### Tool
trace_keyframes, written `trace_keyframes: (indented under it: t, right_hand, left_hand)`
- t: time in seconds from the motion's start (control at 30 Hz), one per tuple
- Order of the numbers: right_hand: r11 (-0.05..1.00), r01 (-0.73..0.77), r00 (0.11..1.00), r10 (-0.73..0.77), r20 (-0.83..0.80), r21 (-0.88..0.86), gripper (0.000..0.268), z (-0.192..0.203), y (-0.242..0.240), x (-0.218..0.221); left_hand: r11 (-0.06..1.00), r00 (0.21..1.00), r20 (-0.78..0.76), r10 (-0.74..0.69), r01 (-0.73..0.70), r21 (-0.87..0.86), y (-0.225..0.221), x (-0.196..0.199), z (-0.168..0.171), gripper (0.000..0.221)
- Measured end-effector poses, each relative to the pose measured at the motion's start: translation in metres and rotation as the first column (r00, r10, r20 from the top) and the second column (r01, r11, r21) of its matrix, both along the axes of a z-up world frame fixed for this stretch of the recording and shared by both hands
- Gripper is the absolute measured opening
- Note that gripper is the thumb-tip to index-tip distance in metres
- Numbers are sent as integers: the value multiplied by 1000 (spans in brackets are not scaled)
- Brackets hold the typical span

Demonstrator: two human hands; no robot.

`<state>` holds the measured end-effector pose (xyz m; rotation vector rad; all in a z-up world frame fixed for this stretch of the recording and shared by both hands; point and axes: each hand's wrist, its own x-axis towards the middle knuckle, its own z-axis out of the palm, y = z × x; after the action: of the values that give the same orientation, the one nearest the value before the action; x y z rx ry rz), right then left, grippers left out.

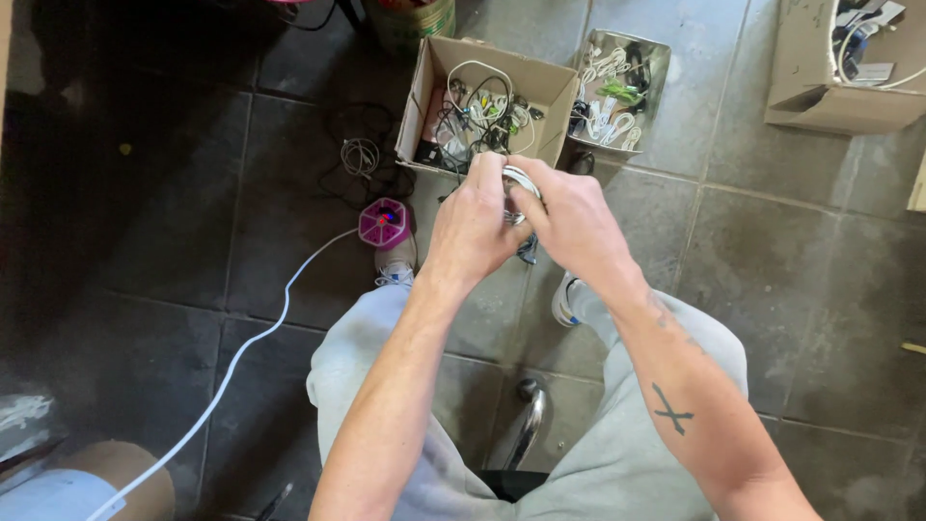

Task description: The person is organizing various electronic components and cables, including winding a white charging cable and sorting through parts in cardboard boxes.

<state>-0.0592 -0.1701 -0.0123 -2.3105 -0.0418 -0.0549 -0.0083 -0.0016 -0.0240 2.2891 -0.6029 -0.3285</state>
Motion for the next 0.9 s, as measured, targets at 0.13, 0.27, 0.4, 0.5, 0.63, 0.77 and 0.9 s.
trace_keyframes:
  t: [0.13,0.27,0.4,0.5,0.63,0.77,0.9]
  right_hand:
    - [977,-12,999,1,-51,-213,34,-4,8,1]
    - [977,-46,983,7,-184,-206,30,-35,-7,2]
    - [974,-35,976,-15,-216,-223,30,-3,-11,2]
    - [996,48,981,-62,-182,-81,46,13,-17,-1]
    - [998,-37,992,30,-127,-55,36,6,-22,2]
    - [997,47,993,-40,-108,63,30,36,-3,8]
    - [999,48,982,-52,-181,-27,44,32,16,13]
  left_hand:
    - [998,999,-18,29,-30,-59,-3,-2,-4,61]
    - [996,995,85,47,-40,-81,-6,-5,-6,41]
    - [1000,999,33,13,-13,-14,-9,-8,-4,31]
    - [987,995,68,-74,63,150,-11,-5,-26,33]
    - [974,989,95,-114,93,205,-11,-1,-32,32]
    - [996,990,-113,-86,87,5,3,5,30,42]
    - [1000,980,-201,-17,18,5,16,14,27,35]
